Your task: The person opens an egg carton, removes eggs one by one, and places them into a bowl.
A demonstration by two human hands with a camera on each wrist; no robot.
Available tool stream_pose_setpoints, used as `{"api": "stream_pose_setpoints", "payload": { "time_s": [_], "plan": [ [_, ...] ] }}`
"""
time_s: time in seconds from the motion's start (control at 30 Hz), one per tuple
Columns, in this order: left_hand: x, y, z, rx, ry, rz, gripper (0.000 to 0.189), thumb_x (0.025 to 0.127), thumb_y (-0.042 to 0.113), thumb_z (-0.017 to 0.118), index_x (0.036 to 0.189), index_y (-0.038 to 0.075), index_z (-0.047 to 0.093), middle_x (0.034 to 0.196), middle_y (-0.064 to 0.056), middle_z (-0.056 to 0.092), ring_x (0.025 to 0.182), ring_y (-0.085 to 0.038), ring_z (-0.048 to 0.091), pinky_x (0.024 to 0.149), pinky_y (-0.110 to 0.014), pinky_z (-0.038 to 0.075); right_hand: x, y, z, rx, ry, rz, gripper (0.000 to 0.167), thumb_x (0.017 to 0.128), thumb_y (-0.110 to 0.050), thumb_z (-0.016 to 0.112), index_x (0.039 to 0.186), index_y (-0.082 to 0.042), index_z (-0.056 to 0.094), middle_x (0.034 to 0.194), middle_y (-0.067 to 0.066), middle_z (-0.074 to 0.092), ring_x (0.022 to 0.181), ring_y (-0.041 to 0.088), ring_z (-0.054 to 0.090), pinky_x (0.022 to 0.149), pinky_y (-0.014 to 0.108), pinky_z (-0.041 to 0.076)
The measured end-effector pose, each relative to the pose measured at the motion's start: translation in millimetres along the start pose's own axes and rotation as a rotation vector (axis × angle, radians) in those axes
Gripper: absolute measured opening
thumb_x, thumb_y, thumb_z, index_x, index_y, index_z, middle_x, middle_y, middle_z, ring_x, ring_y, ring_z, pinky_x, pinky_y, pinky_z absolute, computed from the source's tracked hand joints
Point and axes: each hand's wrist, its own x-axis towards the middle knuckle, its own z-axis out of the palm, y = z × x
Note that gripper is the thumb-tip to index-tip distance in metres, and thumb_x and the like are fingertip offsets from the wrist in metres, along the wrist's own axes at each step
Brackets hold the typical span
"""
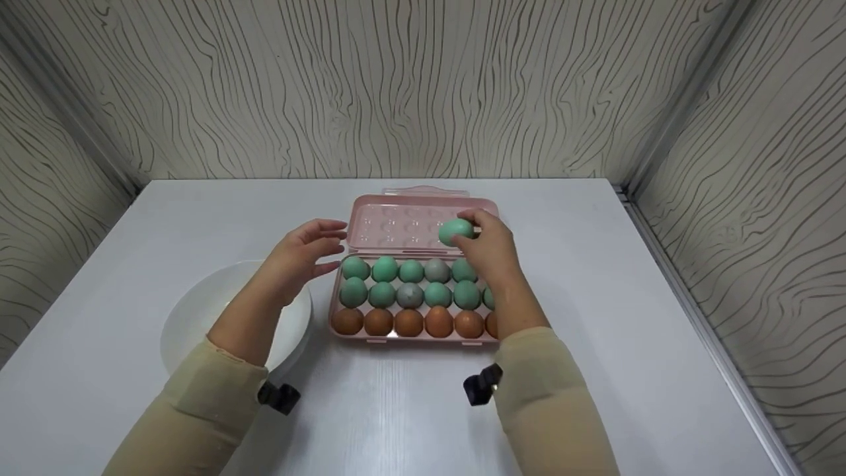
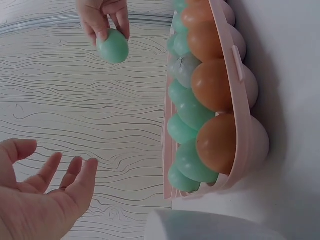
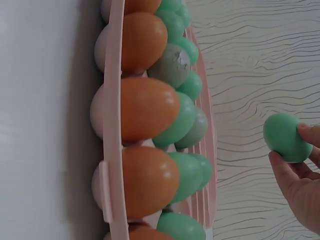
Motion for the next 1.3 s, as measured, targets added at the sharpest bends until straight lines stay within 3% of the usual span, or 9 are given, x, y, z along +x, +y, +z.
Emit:
{"api": "stream_pose_setpoints", "payload": {
  "time_s": [0.27, 0.5, 0.7, 1.3],
  "plan": [
    [-2.2, 1.6, 12.5, 0.044, -0.03, 0.058, 0.031, 0.089, 0.016, 0.055, 0.12, 0.021, 0.055, 0.123, 0.0, 0.053, 0.114, -0.018, 0.05, 0.088, -0.029, 0.047, -9.6, -24.2, 18.6, 0.121, -0.055, -0.062, 0.042, 0.087, -0.024, 0.062, 0.126, -0.014, 0.05, 0.125, 0.007, 0.046, 0.113, 0.025, 0.049, 0.093, 0.04, 0.042],
    [-1.8, 2.9, 21.5, 0.084, -0.043, 0.069, 0.029, 0.088, 0.021, 0.06, 0.116, 0.029, 0.057, 0.123, 0.004, 0.054, 0.113, -0.014, 0.05, 0.091, -0.031, 0.044, -15.8, -38.3, 31.4, 0.194, -0.103, -0.141, 0.038, 0.087, -0.018, 0.063, 0.123, -0.013, 0.053, 0.119, 0.007, 0.049, 0.103, 0.022, 0.053, 0.086, 0.033, 0.047],
    [-0.4, 2.0, 24.2, 0.074, -0.072, 0.11, 0.032, 0.085, 0.02, 0.064, 0.116, 0.029, 0.057, 0.122, 0.004, 0.054, 0.113, -0.015, 0.051, 0.092, -0.032, 0.044, -19.8, -47.0, 39.5, 0.267, -0.161, -0.208, 0.04, 0.085, -0.018, 0.065, 0.122, -0.01, 0.053, 0.116, 0.009, 0.052, 0.099, 0.024, 0.054, 0.081, 0.028, 0.047],
    [0.5, 6.8, 28.3, 0.062, -0.088, 0.138, 0.035, 0.08, 0.025, 0.07, 0.111, 0.035, 0.056, 0.113, 0.011, 0.054, 0.103, -0.01, 0.053, 0.087, -0.026, 0.046, -23.6, -57.6, 49.9, 0.338, -0.212, -0.221, 0.041, 0.079, -0.028, 0.071, 0.114, -0.012, 0.056, 0.114, 0.006, 0.054, 0.102, 0.022, 0.057, 0.087, 0.034, 0.047]
  ]
}}
